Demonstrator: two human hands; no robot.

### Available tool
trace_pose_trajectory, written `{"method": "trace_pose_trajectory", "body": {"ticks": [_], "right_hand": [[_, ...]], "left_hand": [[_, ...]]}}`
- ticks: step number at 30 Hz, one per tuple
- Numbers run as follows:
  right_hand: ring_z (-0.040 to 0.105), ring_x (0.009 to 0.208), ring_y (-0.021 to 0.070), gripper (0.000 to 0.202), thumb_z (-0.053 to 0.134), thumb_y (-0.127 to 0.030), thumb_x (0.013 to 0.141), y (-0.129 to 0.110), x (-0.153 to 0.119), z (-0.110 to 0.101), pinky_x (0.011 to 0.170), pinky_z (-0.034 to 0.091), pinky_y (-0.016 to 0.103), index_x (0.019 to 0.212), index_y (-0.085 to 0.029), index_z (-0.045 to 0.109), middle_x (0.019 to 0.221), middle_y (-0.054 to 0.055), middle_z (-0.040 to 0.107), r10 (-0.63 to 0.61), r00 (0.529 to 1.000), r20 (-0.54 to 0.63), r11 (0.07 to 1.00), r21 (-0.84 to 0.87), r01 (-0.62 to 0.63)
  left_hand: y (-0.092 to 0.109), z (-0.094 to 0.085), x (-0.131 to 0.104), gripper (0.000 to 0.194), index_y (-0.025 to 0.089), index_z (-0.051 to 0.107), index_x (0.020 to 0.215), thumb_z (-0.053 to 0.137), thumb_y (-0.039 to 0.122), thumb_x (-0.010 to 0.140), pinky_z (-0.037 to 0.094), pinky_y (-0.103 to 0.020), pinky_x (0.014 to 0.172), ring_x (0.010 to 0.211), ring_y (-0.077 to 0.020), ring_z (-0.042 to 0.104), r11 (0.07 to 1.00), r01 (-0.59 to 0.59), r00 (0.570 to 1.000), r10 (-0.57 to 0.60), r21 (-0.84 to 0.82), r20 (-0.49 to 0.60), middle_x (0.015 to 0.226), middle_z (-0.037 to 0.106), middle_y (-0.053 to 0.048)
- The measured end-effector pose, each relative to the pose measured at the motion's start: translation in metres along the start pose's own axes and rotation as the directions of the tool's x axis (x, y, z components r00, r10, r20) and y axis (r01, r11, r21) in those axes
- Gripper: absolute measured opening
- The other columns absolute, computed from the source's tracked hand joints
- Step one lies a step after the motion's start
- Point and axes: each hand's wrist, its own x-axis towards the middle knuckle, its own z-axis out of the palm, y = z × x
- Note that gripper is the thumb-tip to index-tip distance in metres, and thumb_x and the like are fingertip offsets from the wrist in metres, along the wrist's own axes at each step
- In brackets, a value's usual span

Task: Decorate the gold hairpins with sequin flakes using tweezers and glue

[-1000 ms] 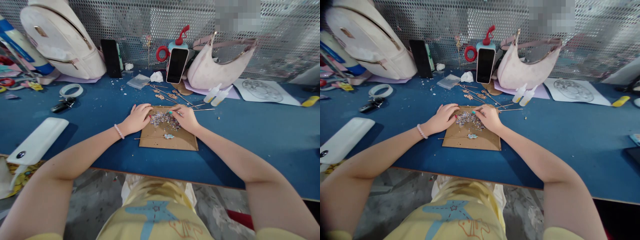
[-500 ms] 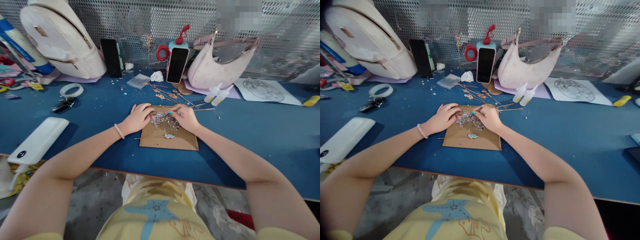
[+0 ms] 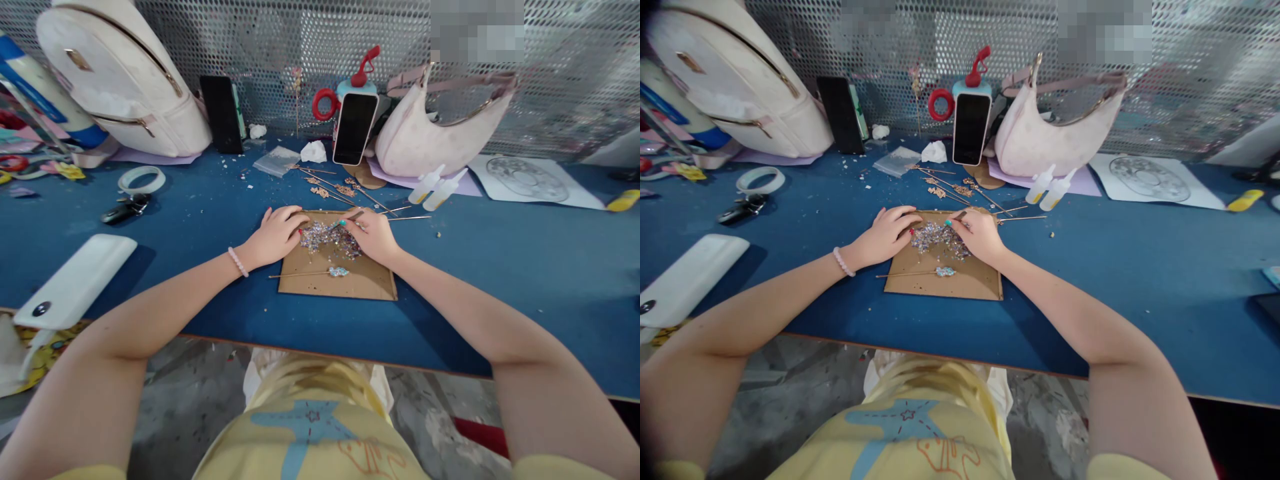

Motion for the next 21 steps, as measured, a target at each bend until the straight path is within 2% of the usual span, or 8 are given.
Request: {"method": "trace_pose_trajectory", "body": {"ticks": [12,21], "right_hand": [[0.067,0.089,0.0181,0.020,0.052,-0.020,0.088,-0.0018,-0.0006,-0.0012,0.081,0.052,0.035,0.082,-0.020,0.070,0.096,0.004,0.073,-0.020,1.000,-0.016,1.000,0.016,0.020],[0.067,0.089,0.0181,0.020,0.053,-0.021,0.088,-0.0008,0.0016,-0.0004,0.083,0.051,0.035,0.079,-0.021,0.071,0.094,0.003,0.073,-0.045,0.999,0.029,0.999,0.019,0.044]], "left_hand": [[-0.0020,0.0015,0.0007,0.037,0.025,0.050,0.128,0.038,0.022,0.092,0.019,-0.064,0.112,0.134,-0.0283,0.037,1.000,-0.004,1.000,0.004,0.003,-0.004,0.142,0.042,-0.010],[-0.0021,0.0018,0.0005,0.037,0.025,0.049,0.128,0.038,0.023,0.093,0.019,-0.065,0.112,0.134,-0.0284,0.037,1.000,-0.005,1.000,0.005,0.001,-0.002,0.142,0.042,-0.010]]}}
